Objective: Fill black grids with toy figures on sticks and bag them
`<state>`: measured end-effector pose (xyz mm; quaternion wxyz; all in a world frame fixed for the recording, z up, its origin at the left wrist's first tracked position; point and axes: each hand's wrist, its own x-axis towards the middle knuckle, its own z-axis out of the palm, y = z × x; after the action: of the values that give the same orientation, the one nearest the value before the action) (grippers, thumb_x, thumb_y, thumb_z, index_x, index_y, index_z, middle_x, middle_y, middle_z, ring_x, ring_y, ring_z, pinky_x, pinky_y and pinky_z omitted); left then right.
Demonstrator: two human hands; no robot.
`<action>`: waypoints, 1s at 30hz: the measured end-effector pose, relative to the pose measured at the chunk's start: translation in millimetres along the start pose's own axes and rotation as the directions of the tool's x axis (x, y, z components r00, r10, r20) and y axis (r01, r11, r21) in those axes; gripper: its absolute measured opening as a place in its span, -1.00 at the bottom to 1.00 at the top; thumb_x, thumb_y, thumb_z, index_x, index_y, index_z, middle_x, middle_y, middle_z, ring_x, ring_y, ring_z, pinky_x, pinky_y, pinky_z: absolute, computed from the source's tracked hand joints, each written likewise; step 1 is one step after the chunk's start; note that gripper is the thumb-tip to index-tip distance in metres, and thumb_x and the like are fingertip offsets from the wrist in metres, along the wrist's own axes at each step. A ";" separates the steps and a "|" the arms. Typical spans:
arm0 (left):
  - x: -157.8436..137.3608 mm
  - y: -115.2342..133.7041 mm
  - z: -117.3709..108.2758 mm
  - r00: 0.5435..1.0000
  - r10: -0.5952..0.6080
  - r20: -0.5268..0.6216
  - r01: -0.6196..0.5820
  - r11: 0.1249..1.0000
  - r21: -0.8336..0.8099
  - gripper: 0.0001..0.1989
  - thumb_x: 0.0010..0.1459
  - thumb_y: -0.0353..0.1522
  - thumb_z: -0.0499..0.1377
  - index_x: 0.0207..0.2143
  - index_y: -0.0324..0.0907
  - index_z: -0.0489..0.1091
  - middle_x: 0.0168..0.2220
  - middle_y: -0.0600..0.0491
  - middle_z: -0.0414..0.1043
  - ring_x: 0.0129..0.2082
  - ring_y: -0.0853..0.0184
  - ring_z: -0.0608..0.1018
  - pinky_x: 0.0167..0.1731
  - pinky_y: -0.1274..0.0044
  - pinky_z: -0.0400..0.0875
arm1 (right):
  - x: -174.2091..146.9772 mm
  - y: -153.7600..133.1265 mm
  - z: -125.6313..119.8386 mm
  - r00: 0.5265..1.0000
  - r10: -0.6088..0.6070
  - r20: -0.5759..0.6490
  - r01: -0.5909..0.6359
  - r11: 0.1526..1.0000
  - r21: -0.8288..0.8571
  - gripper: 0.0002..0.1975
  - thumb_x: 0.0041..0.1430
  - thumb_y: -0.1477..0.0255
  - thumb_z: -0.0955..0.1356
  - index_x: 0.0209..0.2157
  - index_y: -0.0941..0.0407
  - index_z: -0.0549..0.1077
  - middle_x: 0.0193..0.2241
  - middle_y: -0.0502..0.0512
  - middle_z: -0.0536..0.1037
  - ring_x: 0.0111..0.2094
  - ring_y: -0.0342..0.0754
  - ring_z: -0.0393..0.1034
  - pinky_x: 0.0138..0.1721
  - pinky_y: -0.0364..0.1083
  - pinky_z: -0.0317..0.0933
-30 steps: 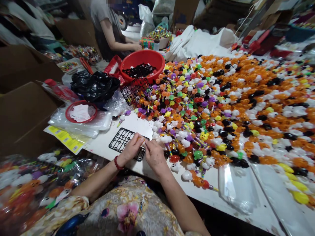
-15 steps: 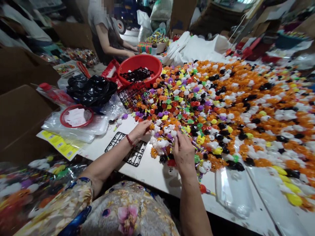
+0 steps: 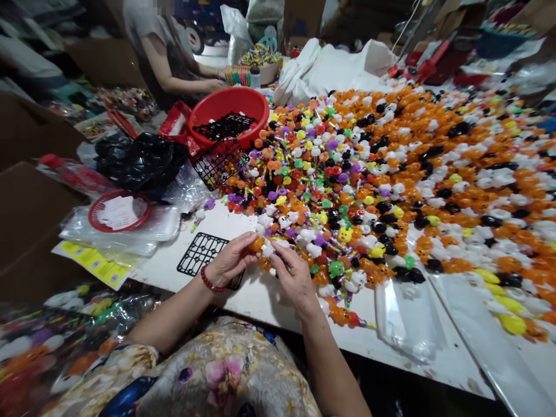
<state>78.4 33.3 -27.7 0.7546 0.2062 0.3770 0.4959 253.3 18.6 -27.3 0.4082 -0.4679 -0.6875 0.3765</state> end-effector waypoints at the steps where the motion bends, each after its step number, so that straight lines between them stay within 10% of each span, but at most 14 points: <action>1: -3.5 -0.5 0.1 1.000 0.013 -0.007 -0.013 1.000 0.013 -0.68 -0.03 -0.24 0.39 -0.39 -0.23 0.36 -0.44 0.12 0.40 -0.52 0.54 0.44 -0.55 0.71 0.35 | -1.9 -0.2 0.5 1.000 0.002 0.008 -0.002 1.000 0.002 -0.70 0.26 0.29 0.32 -0.05 0.05 0.57 -0.11 0.15 0.63 -0.11 0.01 0.53 -0.07 0.00 0.42; 15: -33.9 -11.3 10.9 0.958 0.239 0.158 -0.286 0.799 0.528 -0.45 0.05 0.16 0.13 -0.32 -0.16 0.29 -0.54 0.21 0.21 -0.57 0.48 0.24 -0.54 0.59 0.17 | -31.1 -20.3 -6.6 0.999 -0.003 0.043 0.006 0.998 -0.067 -0.68 0.24 0.26 0.34 -0.02 0.07 0.52 -0.07 0.16 0.60 -0.05 0.04 0.49 -0.01 -0.01 0.36; 24: -45.4 -40.8 14.5 0.888 0.454 0.067 -0.338 0.549 0.764 -0.54 0.27 0.07 -0.08 -0.39 -0.12 0.21 -0.50 0.15 0.21 -0.48 0.39 0.27 -0.41 0.49 0.19 | -47.9 -27.7 6.8 0.998 -0.042 0.047 0.046 0.995 -0.088 -0.79 0.30 0.35 0.25 -0.27 0.10 0.50 -0.43 0.06 0.57 -0.41 -0.07 0.46 -0.33 -0.14 0.33; 30: -46.8 -41.7 14.4 0.904 0.428 -0.010 -0.311 0.671 0.673 -0.49 0.20 0.14 -0.03 -0.33 -0.13 0.27 -0.45 0.11 0.26 -0.47 0.37 0.30 -0.41 0.48 0.22 | -48.6 -18.3 17.8 0.999 -0.033 0.034 0.033 0.999 0.007 -0.75 0.29 0.34 0.25 -0.17 0.09 0.53 -0.24 0.15 0.61 -0.22 -0.01 0.50 -0.14 -0.06 0.37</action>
<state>103.8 -25.8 -30.1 0.4824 0.4874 0.5385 0.4896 242.0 -35.2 -27.9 0.4042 -0.4486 -0.7007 0.3799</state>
